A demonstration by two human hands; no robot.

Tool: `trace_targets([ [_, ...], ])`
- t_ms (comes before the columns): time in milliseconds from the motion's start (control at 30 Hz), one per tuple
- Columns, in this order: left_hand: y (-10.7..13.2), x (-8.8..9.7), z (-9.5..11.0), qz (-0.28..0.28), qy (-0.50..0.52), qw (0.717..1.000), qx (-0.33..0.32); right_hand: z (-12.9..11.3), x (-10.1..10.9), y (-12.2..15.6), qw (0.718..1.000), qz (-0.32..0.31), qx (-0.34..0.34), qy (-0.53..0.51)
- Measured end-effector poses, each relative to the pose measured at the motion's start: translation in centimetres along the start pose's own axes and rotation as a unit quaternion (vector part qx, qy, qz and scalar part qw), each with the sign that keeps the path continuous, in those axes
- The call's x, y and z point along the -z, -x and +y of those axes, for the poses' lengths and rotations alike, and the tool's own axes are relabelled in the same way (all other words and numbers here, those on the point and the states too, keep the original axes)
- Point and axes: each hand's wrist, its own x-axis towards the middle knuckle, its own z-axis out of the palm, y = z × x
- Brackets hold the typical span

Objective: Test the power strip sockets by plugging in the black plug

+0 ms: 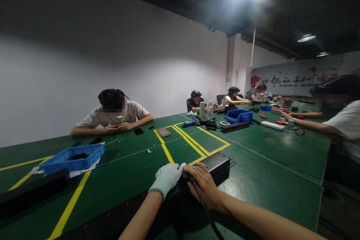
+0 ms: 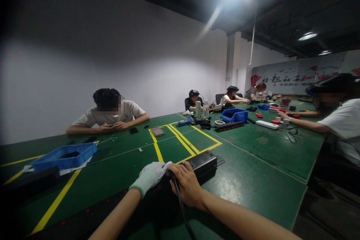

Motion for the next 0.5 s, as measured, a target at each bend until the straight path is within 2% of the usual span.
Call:
trace_targets([
  [500, 0.03, 0.05, -0.02, 0.007, 0.024, 1.000, 0.016, -0.42, 0.22, 0.06, 1.000, 0.002, -0.008, -0.013],
])
